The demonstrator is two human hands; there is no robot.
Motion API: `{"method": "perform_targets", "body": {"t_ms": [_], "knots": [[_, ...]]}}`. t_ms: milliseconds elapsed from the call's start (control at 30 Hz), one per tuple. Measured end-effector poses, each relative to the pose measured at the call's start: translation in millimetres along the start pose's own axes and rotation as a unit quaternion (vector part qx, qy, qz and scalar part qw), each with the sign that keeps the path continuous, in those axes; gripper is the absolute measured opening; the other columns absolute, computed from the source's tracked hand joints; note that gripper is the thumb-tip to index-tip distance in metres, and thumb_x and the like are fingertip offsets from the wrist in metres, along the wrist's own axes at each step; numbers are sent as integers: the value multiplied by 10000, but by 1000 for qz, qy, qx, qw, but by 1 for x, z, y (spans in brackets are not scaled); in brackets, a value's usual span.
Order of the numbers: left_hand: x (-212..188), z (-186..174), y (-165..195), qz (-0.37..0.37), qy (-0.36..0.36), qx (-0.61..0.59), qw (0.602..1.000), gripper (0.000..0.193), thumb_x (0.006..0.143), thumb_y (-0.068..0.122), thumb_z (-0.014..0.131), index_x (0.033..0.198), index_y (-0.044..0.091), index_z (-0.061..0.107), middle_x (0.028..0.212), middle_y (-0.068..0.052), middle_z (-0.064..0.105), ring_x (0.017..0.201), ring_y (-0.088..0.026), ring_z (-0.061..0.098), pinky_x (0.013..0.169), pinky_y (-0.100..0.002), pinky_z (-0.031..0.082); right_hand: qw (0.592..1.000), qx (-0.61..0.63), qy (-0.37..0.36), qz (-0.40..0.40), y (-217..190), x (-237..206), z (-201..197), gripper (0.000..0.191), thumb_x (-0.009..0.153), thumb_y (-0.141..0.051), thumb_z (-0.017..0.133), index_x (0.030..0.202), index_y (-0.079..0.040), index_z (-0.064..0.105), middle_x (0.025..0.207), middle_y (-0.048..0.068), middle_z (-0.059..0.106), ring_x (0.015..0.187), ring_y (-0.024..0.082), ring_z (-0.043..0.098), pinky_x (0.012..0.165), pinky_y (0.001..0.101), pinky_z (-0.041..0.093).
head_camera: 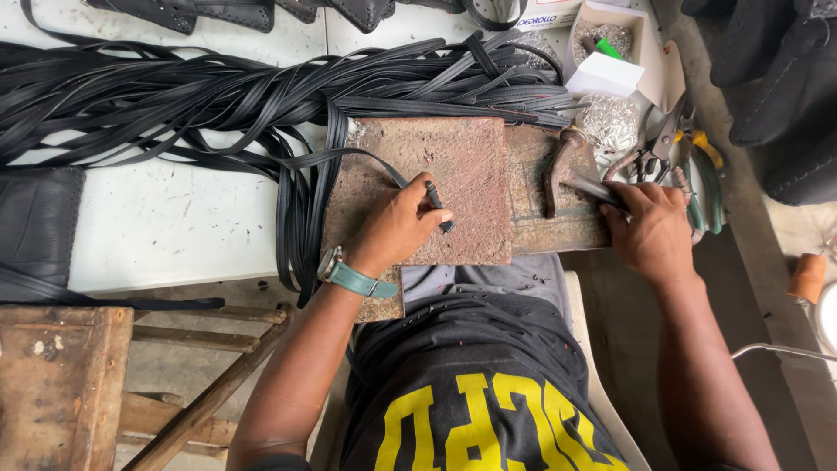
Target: The person repeatedly selects black straps from a pile, places a metal tip on the strap end, and uses a hammer to secure it. The person continues this process for multiple straps on a workbench with finished bags nearby.
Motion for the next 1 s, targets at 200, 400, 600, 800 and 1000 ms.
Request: {"method": "perform_targets", "body": {"t_ms": [200,400,600,800,1000], "knots": [[-16,6,11,61,22,-10,998,215,980,210,668,1049,28,577,778,-159,700,726,-362,713,604,-455,520,995,88,34,26,-2,4,-8,298,990,-205,752,1269,-103,745,1024,125,704,966,355,671,820,456,532],[-21,5,19,159,83,46,983,195,975,183,664,1047,7,620,855,-160,708,831,-362,683,814,-471,516,809,554,189,55,2,38,-89,208,1149,-164,726,1113,-28,574,815,17,579,602,72,521,535,237,422],[-19,11,19,160,73,77,981,151,989,173,646,1008,23,652,873,-134,720,866,-332,689,985,-457,491,949,247,164,-106,-104,59,-117,213,1005,-164,579,1198,-81,547,799,93,578,641,263,596,597,394,497],[-11,8,26,168,80,87,979,145,976,149,629,1016,18,678,878,-149,734,875,-340,695,1044,-476,449,985,96,127,-62,-74,67,-145,196,864,-189,723,1020,-107,637,814,140,670,702,392,669,629,499,524],[-19,13,24,177,84,98,976,240,971,159,650,1106,-39,653,927,-173,738,890,-351,693,1068,-487,443,825,424,375,3,-18,49,-197,190,903,-223,638,1053,-106,631,789,144,668,661,348,668,584,465,514]]}}
Point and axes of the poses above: each hand's wrist, its own x-axis towards the middle knuckle, its own z-axis out of the palm, y = z × x, the point moved 8 cm from there along x, towards the middle knuckle
